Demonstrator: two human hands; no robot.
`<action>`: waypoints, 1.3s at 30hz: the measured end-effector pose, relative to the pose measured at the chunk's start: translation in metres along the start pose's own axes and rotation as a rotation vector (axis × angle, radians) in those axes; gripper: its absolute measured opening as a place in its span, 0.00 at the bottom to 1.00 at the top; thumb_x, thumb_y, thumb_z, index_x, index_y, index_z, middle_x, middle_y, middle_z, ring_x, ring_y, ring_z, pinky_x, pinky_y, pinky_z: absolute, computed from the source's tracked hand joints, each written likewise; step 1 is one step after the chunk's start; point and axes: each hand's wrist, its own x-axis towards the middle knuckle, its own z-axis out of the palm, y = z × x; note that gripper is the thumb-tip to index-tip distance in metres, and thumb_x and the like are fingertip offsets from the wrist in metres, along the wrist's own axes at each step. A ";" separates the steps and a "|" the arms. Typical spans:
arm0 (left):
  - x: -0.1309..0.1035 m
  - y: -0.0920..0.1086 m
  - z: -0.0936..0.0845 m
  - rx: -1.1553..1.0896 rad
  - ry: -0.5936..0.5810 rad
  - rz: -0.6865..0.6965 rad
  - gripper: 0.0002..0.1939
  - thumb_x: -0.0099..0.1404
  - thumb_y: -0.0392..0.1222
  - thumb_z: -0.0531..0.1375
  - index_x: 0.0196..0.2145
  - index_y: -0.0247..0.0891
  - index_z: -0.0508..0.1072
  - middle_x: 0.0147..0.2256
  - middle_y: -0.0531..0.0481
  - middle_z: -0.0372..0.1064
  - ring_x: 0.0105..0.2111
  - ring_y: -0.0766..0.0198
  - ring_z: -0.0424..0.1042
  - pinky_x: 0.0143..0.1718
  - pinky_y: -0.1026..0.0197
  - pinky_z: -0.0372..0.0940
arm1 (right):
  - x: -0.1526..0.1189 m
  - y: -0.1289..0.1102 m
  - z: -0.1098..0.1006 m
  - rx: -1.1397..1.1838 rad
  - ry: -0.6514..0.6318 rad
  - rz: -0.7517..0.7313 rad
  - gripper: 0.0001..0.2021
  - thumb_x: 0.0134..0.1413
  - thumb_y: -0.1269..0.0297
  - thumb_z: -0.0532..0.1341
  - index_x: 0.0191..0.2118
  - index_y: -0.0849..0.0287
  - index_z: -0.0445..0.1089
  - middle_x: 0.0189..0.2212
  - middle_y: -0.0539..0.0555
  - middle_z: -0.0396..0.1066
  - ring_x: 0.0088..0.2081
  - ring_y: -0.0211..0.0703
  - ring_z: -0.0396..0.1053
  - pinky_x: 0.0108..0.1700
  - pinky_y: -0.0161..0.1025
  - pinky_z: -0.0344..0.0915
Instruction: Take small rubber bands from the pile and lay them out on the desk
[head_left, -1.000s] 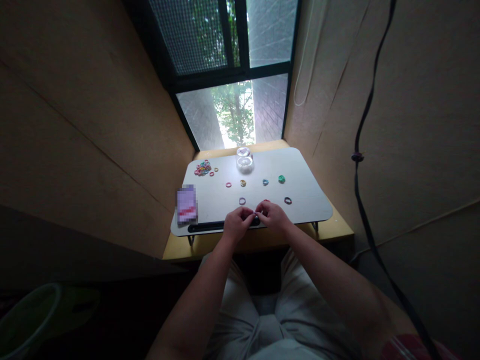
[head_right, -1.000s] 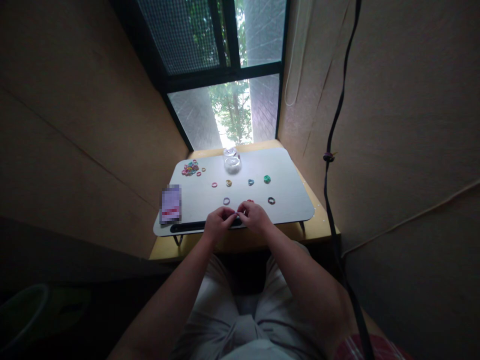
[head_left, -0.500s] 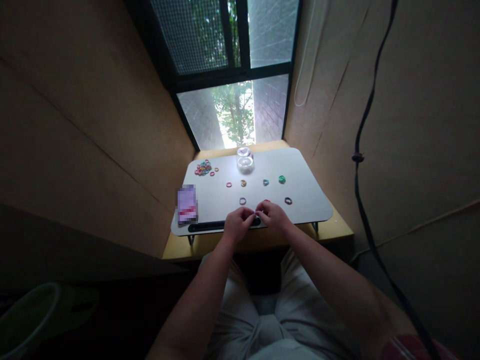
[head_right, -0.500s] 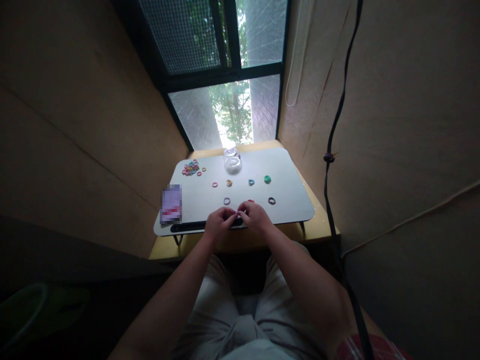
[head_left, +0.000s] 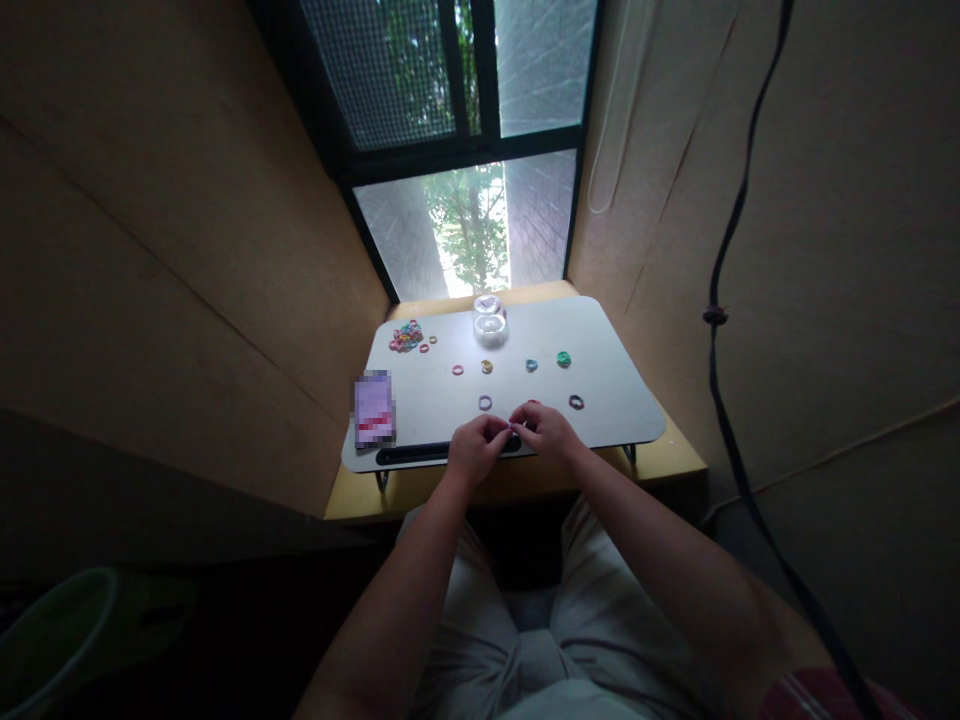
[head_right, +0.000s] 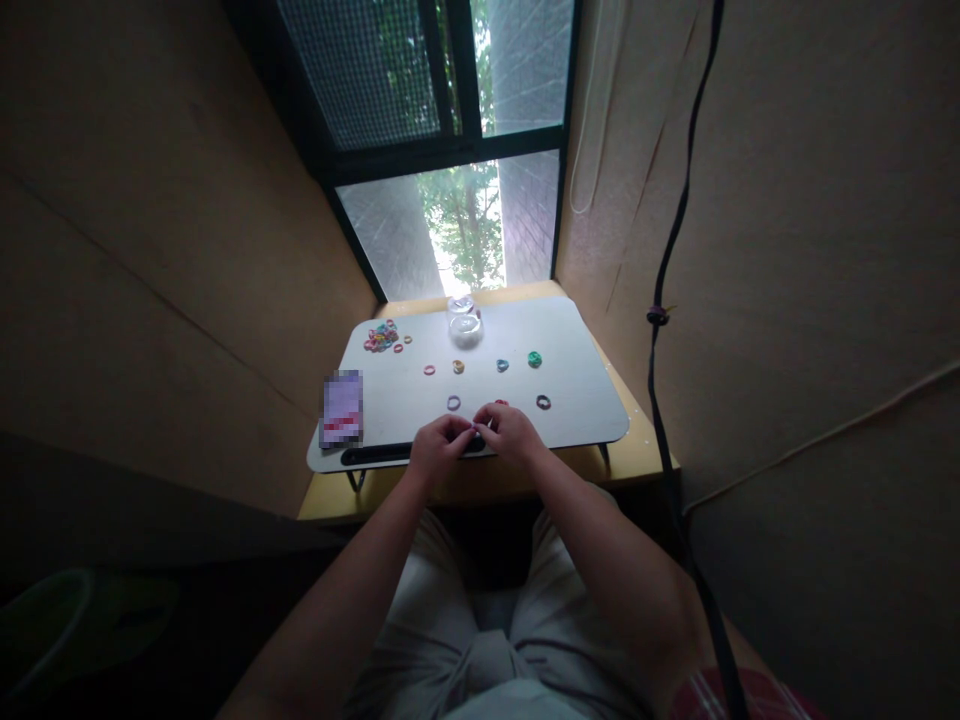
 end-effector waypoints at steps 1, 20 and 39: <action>0.000 0.000 0.000 0.008 0.001 0.001 0.09 0.60 0.47 0.61 0.33 0.39 0.76 0.27 0.53 0.75 0.26 0.68 0.71 0.29 0.65 0.63 | 0.000 -0.001 0.000 -0.007 0.005 -0.002 0.03 0.52 0.68 0.60 0.33 0.58 0.71 0.26 0.49 0.71 0.25 0.35 0.64 0.29 0.33 0.60; 0.002 -0.003 -0.002 -0.002 -0.096 0.025 0.11 0.59 0.50 0.61 0.32 0.38 0.76 0.27 0.52 0.75 0.26 0.67 0.70 0.28 0.65 0.61 | -0.002 -0.007 -0.002 -0.046 0.059 -0.001 0.02 0.53 0.70 0.59 0.31 0.58 0.68 0.27 0.50 0.69 0.29 0.38 0.65 0.33 0.35 0.59; 0.002 0.003 -0.001 -0.016 0.004 0.004 0.09 0.60 0.46 0.62 0.36 0.40 0.75 0.31 0.52 0.76 0.27 0.68 0.73 0.30 0.65 0.65 | -0.001 -0.001 0.002 -0.020 0.037 -0.007 0.02 0.52 0.67 0.59 0.31 0.58 0.69 0.23 0.48 0.68 0.24 0.35 0.62 0.28 0.33 0.57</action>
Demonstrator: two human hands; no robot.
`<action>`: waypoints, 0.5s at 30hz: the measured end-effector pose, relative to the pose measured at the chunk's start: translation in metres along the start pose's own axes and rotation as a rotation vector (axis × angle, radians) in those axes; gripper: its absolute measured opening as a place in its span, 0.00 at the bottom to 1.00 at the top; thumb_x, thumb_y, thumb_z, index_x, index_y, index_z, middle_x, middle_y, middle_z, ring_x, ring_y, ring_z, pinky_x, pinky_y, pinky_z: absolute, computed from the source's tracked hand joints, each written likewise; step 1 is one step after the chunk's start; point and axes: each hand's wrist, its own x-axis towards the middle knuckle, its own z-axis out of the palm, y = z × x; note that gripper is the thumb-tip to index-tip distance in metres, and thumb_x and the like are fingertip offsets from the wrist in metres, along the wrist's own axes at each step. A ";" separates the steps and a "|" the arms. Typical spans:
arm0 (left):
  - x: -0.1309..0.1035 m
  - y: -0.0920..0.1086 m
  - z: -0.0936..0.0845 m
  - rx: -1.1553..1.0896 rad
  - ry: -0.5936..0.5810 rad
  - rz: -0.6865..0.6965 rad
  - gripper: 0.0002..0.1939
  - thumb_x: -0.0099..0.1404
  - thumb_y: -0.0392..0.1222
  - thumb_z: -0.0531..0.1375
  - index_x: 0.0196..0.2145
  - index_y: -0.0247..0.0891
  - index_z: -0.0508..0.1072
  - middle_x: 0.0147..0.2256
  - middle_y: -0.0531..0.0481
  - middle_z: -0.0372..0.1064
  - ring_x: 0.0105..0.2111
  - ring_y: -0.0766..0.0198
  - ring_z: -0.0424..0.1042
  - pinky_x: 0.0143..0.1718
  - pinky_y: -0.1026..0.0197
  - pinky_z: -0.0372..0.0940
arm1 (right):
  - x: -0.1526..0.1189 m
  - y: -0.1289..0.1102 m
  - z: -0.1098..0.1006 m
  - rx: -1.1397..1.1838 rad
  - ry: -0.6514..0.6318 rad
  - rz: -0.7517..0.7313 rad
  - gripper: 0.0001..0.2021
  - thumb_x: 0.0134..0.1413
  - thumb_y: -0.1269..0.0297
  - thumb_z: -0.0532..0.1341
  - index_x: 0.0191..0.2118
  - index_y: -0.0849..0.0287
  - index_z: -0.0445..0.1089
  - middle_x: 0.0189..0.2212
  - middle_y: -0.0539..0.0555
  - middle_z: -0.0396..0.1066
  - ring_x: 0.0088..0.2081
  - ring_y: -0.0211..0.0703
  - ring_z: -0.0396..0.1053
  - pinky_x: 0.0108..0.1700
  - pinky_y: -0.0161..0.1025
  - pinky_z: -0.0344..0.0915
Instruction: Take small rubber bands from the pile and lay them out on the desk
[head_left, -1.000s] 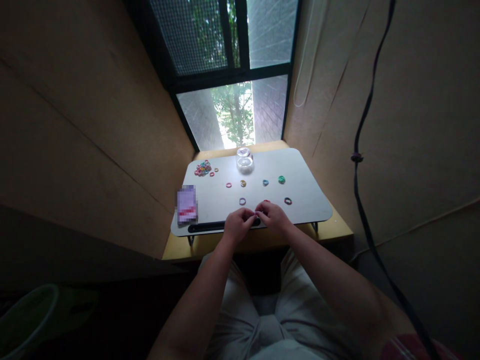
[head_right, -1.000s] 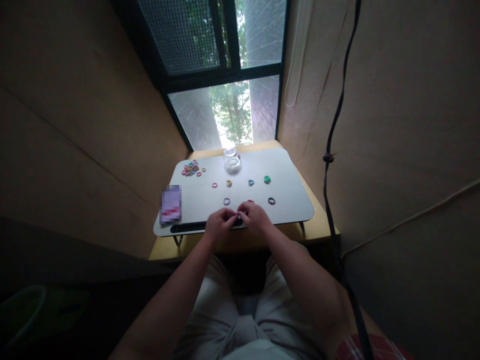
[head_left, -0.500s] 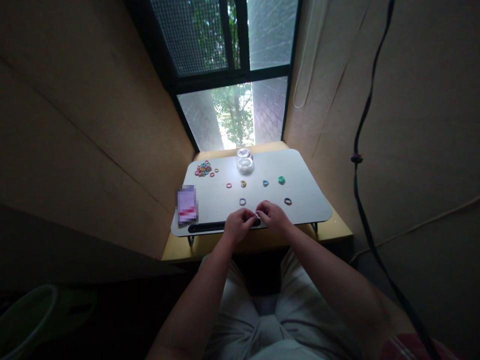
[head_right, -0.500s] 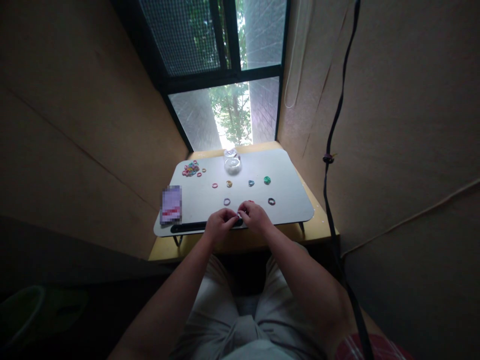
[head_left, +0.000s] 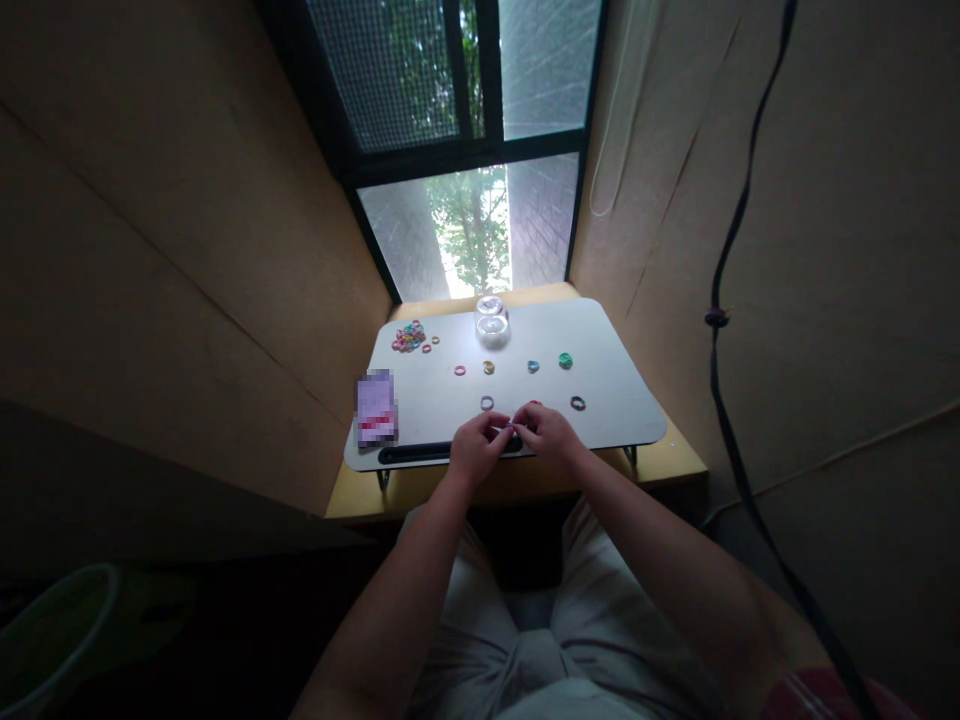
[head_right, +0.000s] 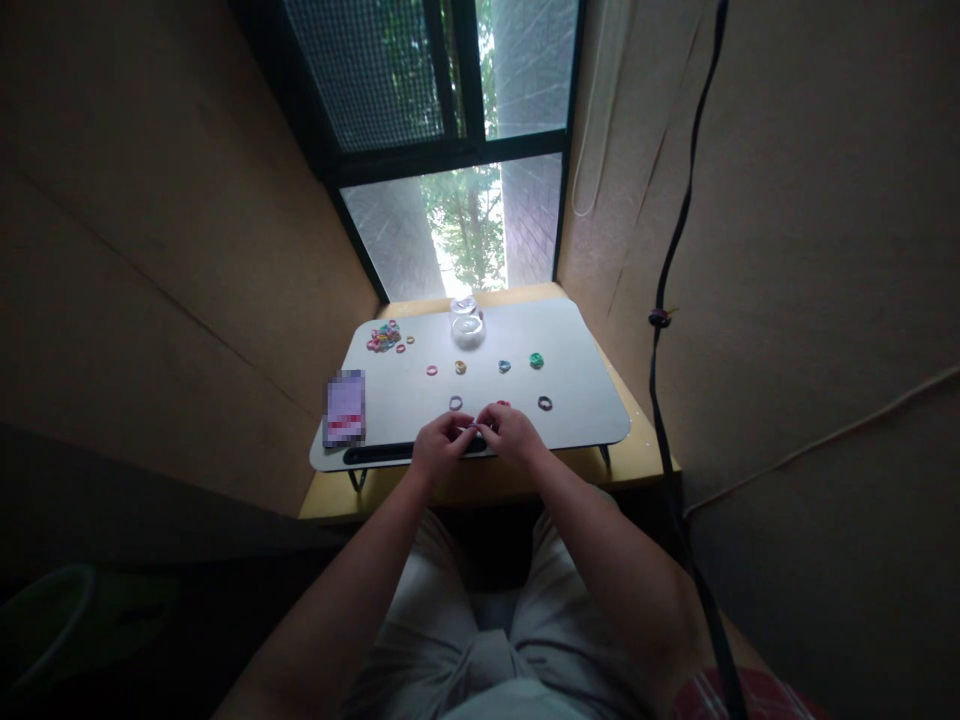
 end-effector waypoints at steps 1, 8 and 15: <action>0.000 0.000 0.000 0.009 0.002 0.002 0.09 0.60 0.46 0.62 0.36 0.40 0.75 0.31 0.52 0.76 0.27 0.68 0.72 0.31 0.66 0.64 | 0.000 0.000 0.000 0.003 -0.002 0.002 0.02 0.52 0.67 0.60 0.31 0.58 0.69 0.23 0.48 0.68 0.24 0.35 0.62 0.28 0.33 0.57; -0.001 0.002 -0.001 0.055 0.008 0.019 0.09 0.61 0.48 0.60 0.32 0.40 0.75 0.25 0.55 0.71 0.25 0.69 0.67 0.28 0.66 0.60 | 0.000 -0.001 0.000 -0.006 0.008 0.009 0.02 0.51 0.68 0.60 0.30 0.58 0.69 0.23 0.48 0.68 0.24 0.35 0.61 0.28 0.33 0.57; 0.000 0.001 -0.001 0.081 0.005 0.013 0.11 0.63 0.48 0.58 0.32 0.39 0.76 0.25 0.54 0.71 0.26 0.68 0.67 0.29 0.66 0.59 | -0.001 0.000 0.000 0.013 0.003 0.008 0.02 0.51 0.66 0.60 0.30 0.58 0.68 0.22 0.47 0.66 0.23 0.34 0.61 0.27 0.32 0.57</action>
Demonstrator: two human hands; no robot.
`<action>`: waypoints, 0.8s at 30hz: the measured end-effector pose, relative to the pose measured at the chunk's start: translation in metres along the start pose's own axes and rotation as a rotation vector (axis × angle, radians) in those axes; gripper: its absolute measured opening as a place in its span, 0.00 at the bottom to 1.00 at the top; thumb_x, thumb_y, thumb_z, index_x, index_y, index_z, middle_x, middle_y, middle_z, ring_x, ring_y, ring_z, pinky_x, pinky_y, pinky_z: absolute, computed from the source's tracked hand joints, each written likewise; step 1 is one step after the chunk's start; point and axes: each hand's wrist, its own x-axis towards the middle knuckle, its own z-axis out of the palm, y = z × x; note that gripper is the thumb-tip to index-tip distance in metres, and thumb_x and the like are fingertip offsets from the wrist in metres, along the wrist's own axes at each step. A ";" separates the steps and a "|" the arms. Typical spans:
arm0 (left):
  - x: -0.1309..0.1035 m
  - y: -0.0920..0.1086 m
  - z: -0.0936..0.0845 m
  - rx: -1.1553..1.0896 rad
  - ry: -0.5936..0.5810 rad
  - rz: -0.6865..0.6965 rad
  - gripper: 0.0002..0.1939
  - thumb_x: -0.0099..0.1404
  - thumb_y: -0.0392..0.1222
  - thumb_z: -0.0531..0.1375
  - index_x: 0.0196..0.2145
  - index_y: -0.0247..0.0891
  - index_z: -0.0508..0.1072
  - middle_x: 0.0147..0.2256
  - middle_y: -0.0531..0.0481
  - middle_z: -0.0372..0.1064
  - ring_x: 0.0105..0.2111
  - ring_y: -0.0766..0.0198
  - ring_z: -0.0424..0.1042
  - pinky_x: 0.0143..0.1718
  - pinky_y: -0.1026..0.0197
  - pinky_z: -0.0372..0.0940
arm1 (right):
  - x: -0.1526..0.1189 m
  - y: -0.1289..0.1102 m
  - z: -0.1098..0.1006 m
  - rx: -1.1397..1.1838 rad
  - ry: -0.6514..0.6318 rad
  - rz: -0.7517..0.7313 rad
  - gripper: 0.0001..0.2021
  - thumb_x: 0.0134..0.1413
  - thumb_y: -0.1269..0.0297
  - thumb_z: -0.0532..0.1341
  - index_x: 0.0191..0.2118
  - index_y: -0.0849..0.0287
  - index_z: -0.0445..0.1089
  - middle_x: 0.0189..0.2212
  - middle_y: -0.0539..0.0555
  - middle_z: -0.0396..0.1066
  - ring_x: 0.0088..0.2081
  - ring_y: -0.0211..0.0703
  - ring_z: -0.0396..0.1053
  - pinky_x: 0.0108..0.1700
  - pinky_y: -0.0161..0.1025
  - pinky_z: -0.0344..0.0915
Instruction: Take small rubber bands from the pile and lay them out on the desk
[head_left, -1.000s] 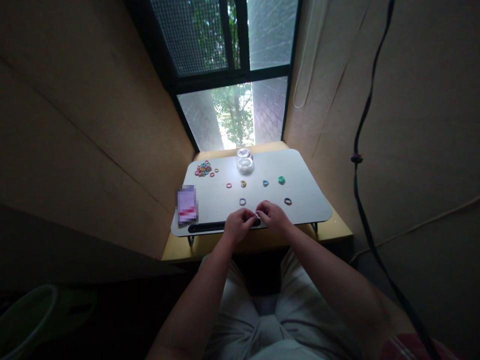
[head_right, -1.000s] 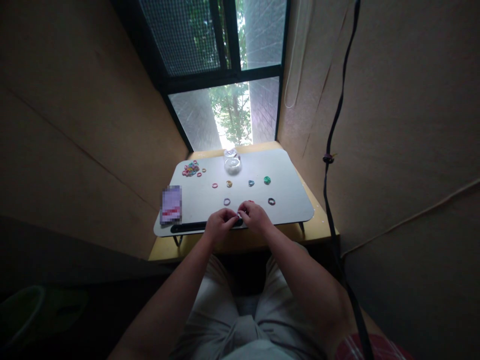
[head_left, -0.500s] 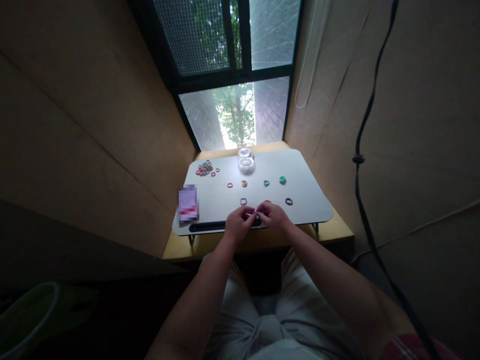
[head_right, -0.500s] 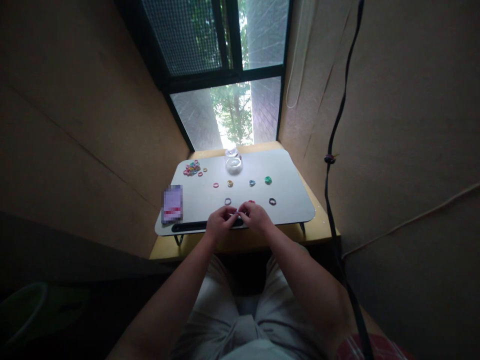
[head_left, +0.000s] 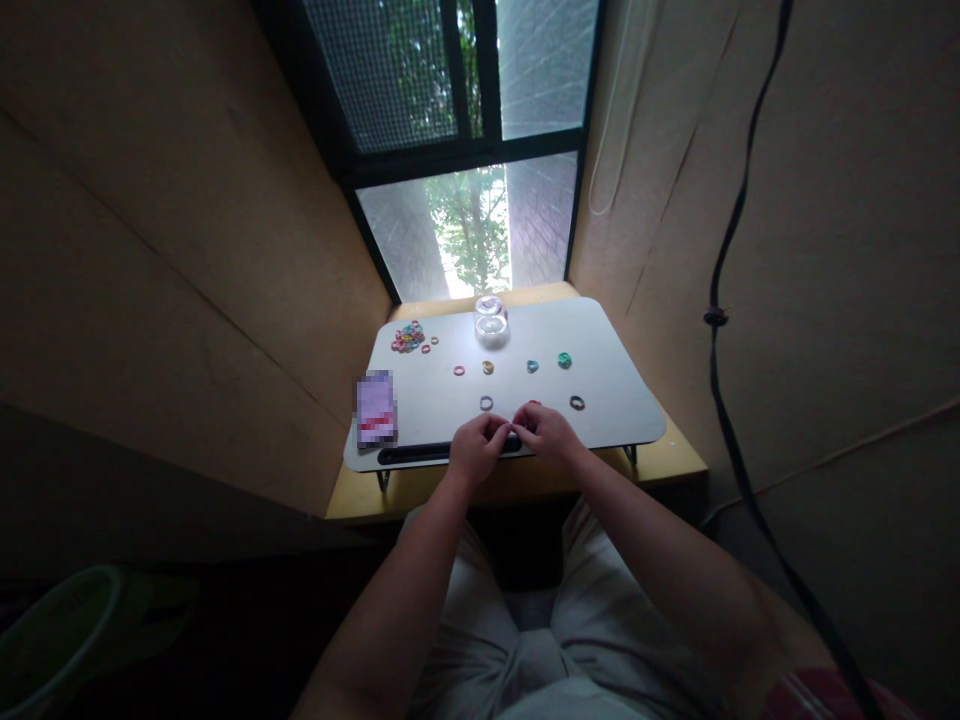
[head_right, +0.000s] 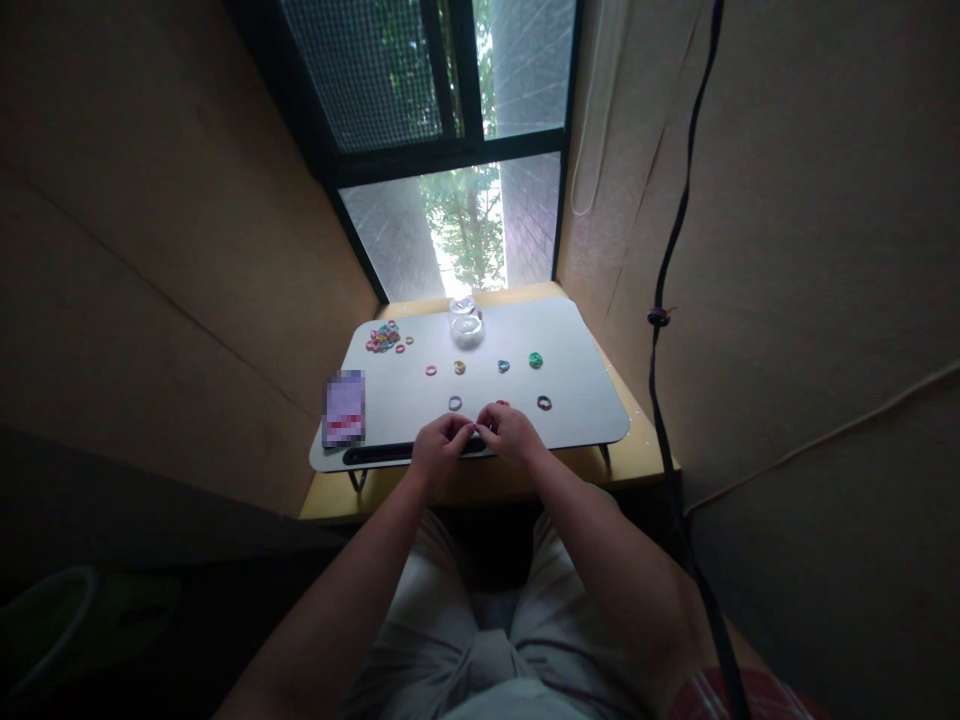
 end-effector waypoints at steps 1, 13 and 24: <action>0.000 0.000 0.000 0.000 0.000 0.000 0.12 0.63 0.48 0.58 0.33 0.39 0.76 0.26 0.54 0.72 0.26 0.68 0.67 0.29 0.65 0.59 | 0.000 0.000 0.000 0.005 0.001 -0.001 0.02 0.51 0.66 0.60 0.30 0.58 0.68 0.22 0.47 0.66 0.23 0.34 0.61 0.26 0.32 0.57; 0.000 -0.001 0.001 -0.019 0.023 -0.018 0.10 0.63 0.45 0.58 0.37 0.40 0.76 0.28 0.53 0.73 0.27 0.68 0.68 0.31 0.65 0.60 | -0.002 -0.005 -0.005 -0.002 0.018 -0.022 0.03 0.51 0.67 0.59 0.32 0.59 0.69 0.24 0.48 0.68 0.23 0.34 0.61 0.27 0.32 0.58; -0.001 -0.006 0.003 -0.055 0.027 0.019 0.08 0.61 0.44 0.59 0.36 0.39 0.74 0.25 0.55 0.70 0.24 0.69 0.66 0.28 0.66 0.60 | 0.000 0.004 0.000 0.008 -0.007 -0.022 0.05 0.52 0.66 0.60 0.32 0.59 0.72 0.24 0.49 0.70 0.23 0.34 0.64 0.27 0.32 0.59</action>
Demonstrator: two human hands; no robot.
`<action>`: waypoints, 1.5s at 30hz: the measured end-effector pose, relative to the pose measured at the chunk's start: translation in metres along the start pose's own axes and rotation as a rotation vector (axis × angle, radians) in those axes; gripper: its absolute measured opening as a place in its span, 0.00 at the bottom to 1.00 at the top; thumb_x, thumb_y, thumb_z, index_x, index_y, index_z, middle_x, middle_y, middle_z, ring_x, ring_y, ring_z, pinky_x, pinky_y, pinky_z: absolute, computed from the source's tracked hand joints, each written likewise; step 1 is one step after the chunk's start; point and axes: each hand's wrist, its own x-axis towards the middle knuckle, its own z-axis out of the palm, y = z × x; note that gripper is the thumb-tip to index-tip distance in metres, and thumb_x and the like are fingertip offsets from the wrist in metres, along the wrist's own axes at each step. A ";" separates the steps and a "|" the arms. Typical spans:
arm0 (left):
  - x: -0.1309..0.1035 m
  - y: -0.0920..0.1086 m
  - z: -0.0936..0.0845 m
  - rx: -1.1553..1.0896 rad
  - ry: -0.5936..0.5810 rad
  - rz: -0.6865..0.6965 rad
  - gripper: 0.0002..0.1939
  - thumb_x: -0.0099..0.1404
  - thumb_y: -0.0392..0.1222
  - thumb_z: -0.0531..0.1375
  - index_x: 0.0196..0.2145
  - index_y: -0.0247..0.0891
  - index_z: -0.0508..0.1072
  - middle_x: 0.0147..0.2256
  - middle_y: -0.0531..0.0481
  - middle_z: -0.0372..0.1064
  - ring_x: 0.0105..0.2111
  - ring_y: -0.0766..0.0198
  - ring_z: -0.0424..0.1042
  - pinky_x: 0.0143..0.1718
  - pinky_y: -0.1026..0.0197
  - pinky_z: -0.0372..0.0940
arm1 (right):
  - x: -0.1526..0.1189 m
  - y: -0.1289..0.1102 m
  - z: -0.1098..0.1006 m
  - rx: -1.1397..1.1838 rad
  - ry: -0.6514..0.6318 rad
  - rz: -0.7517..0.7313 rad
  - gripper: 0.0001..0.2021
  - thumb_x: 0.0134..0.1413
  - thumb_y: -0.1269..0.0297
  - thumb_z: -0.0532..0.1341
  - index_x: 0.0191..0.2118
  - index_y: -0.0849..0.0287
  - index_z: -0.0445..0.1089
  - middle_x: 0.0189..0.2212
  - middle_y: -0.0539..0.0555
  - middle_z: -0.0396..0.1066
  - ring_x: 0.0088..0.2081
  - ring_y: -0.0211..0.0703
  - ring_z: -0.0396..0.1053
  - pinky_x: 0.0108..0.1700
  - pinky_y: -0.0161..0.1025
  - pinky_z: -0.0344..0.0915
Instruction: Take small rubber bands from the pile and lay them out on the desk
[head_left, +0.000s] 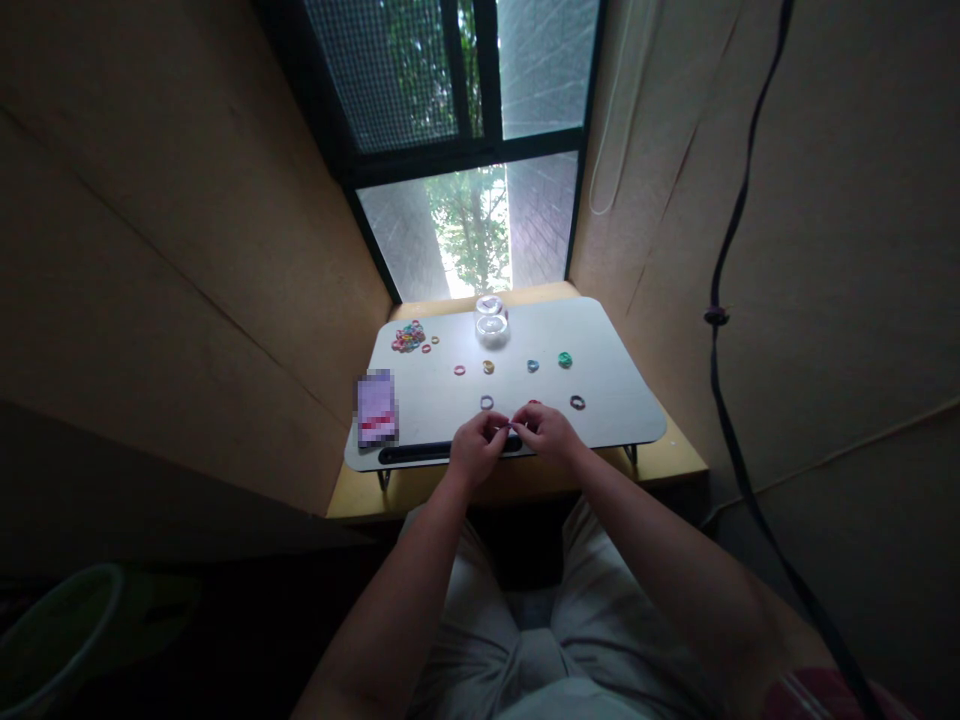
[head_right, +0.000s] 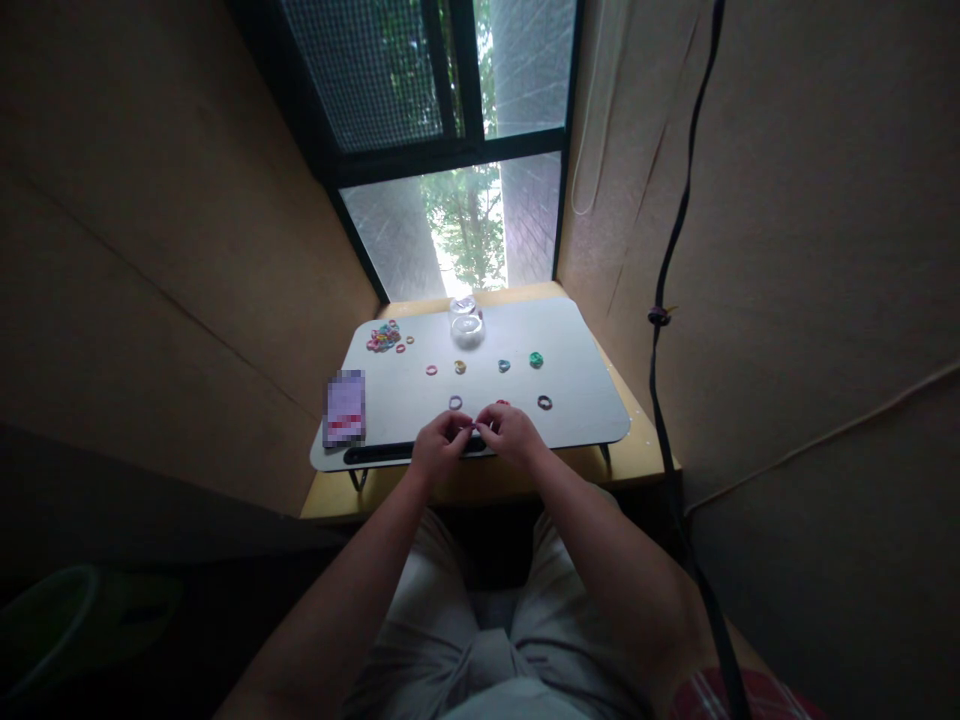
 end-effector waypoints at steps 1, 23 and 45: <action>0.000 0.001 0.000 -0.002 0.001 -0.005 0.09 0.61 0.45 0.60 0.37 0.39 0.74 0.25 0.55 0.70 0.24 0.69 0.66 0.28 0.66 0.61 | 0.000 0.001 0.000 0.005 0.003 0.000 0.04 0.52 0.66 0.60 0.31 0.59 0.72 0.23 0.49 0.70 0.23 0.34 0.63 0.26 0.32 0.59; 0.001 -0.002 0.002 -0.006 -0.002 -0.016 0.08 0.60 0.45 0.60 0.35 0.40 0.75 0.27 0.54 0.72 0.24 0.70 0.68 0.27 0.67 0.60 | 0.000 -0.002 -0.001 -0.008 0.032 -0.006 0.04 0.50 0.69 0.60 0.32 0.59 0.73 0.25 0.49 0.69 0.24 0.34 0.63 0.28 0.32 0.59; 0.000 0.006 -0.001 -0.048 0.023 -0.021 0.07 0.59 0.42 0.61 0.35 0.38 0.74 0.30 0.52 0.74 0.27 0.69 0.71 0.30 0.67 0.66 | 0.000 -0.005 -0.002 0.016 0.029 0.009 0.04 0.50 0.70 0.60 0.32 0.59 0.72 0.24 0.49 0.70 0.24 0.34 0.63 0.27 0.32 0.59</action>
